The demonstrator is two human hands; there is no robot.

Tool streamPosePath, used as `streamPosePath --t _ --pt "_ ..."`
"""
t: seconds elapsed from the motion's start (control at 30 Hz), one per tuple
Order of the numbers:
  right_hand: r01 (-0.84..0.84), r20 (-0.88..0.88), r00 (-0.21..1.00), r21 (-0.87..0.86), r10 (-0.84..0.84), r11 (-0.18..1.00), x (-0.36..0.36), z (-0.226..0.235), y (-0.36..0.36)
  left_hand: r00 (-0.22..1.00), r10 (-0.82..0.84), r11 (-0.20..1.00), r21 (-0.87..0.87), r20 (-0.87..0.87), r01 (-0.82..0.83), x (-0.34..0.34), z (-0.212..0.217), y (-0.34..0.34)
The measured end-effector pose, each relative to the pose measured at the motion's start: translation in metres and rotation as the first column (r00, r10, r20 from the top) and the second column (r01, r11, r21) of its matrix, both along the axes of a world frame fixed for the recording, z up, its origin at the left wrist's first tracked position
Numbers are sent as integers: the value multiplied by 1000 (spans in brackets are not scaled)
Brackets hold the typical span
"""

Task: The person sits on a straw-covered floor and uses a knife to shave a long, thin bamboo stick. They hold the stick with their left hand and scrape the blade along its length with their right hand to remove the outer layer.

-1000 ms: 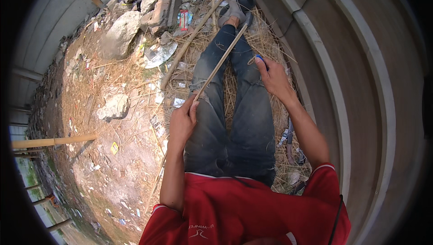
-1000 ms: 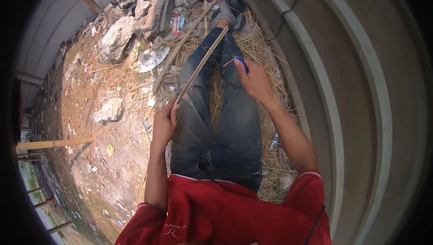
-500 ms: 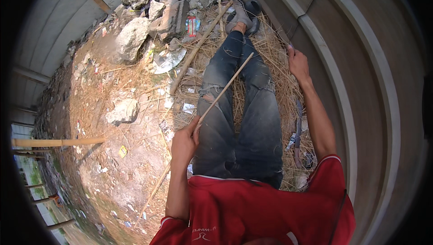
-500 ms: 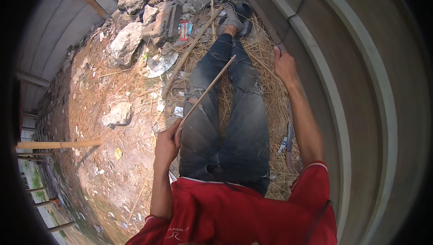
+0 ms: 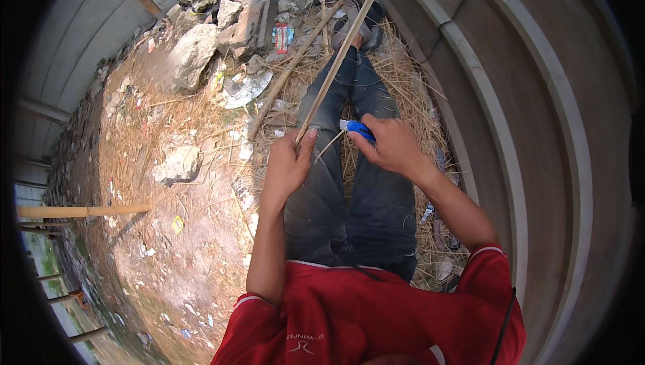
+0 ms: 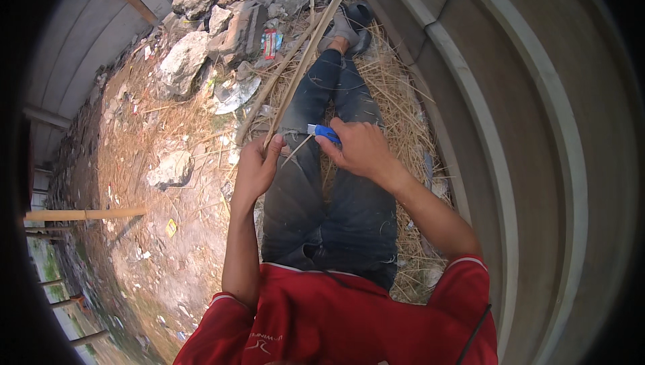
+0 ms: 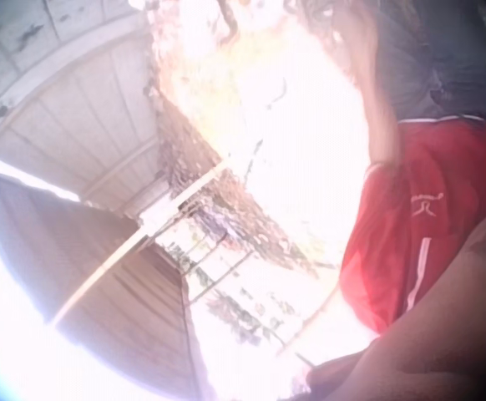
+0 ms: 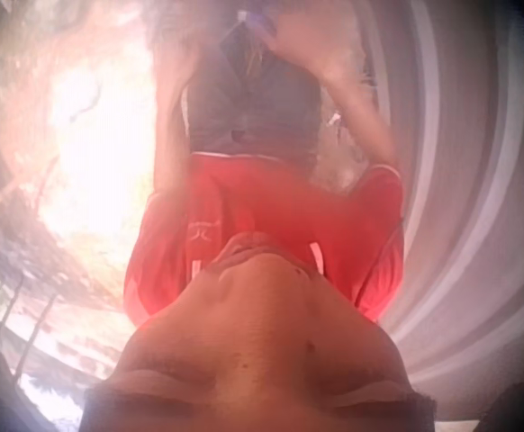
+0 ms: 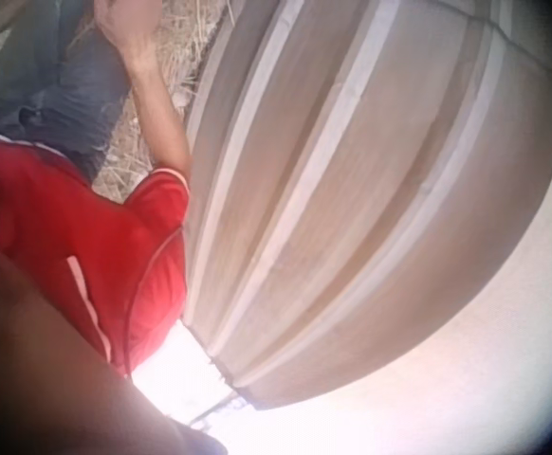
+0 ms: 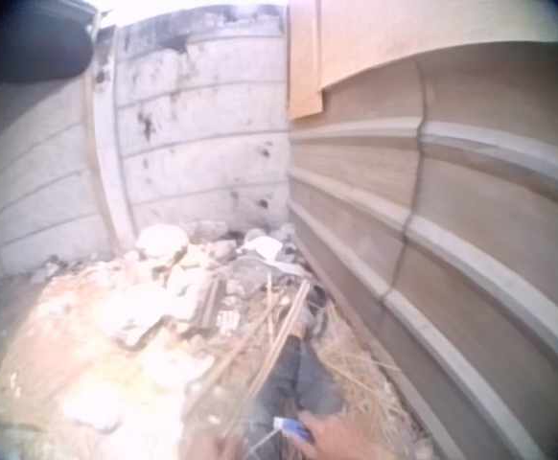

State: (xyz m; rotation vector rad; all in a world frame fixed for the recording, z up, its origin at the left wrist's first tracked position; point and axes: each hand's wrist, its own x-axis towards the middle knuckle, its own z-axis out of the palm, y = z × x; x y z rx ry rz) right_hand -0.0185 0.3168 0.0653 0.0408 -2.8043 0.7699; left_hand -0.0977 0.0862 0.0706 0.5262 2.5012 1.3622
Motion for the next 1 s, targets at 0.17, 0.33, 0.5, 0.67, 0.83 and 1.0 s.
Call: streamPosePath --t 0.17,0.33,0.5,0.67,0.83,1.0 --pt "-111 43 993 -1 111 994 7 -4 -20 971 -174 985 38 164 170 8 0 8" --pt "15 -15 1000 -53 -16 998 1 -10 1 984 -169 985 55 64 165 12 -19 -3" --pt "69 26 997 -32 -68 997 7 5 21 986 -122 991 76 116 113 10 -30 -14" --pt "15 7 1000 -55 -15 998 13 6 3 973 -80 993 104 217 58 10 -13 -1" --pt "-53 9 999 -37 54 998 13 -1 -15 982 -74 982 184 175 41 10 -17 10" --pt "-16 1 1000 -50 16 999 13 -5 -27 988 -41 979 201 149 10 11 -16 11"
